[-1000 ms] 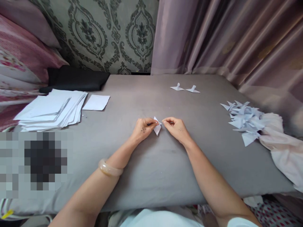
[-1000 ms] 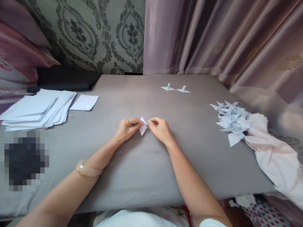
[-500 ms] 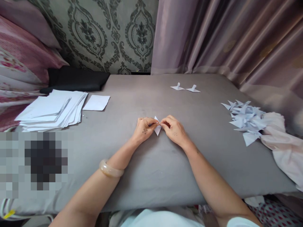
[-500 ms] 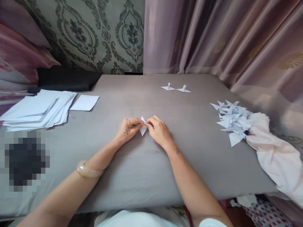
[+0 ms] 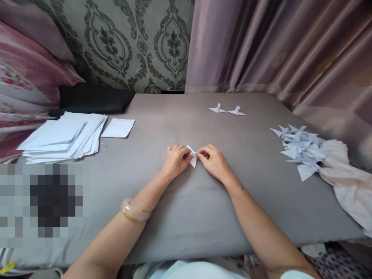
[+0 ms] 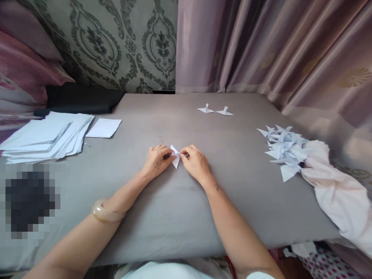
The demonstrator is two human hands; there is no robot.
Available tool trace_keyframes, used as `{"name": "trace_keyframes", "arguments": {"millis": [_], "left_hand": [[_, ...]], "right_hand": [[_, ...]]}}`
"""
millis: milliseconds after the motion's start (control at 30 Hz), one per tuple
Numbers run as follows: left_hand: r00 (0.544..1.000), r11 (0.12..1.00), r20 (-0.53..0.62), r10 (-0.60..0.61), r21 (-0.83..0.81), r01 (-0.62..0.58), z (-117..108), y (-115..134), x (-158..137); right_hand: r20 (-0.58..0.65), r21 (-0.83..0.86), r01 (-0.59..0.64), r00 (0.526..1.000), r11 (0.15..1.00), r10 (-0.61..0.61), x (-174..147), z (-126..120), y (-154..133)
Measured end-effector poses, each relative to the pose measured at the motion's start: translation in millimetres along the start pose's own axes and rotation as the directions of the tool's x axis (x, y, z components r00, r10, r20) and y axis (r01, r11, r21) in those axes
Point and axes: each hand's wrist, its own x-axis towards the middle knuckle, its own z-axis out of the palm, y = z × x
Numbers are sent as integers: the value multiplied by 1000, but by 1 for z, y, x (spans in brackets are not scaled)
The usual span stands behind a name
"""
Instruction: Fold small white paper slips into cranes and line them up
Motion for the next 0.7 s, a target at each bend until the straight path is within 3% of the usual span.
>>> {"name": "trace_keyframes", "arguments": {"millis": [233,333,400,500,700], "left_hand": [[1000,1000,-4,13,23,-13,1,2,0],[998,997,-39,-46,66,49,1,3,0],[984,985,-89,-151,74,158,0,4,0],[954,962,-130,-270,-2,272,-2,5,-1],[948,927,-85,-307,-253,278,-4,10,-4]], "right_hand": [[-15,195,4,1000,981,-1,4,4,3],[-73,210,-31,996,977,48,4,6,4],[-99,169,-25,994,985,42,3,8,2],[-44,64,52,998,997,-49,-2,11,-4],[27,-168,131,991,977,-128,-4,12,-8]]}}
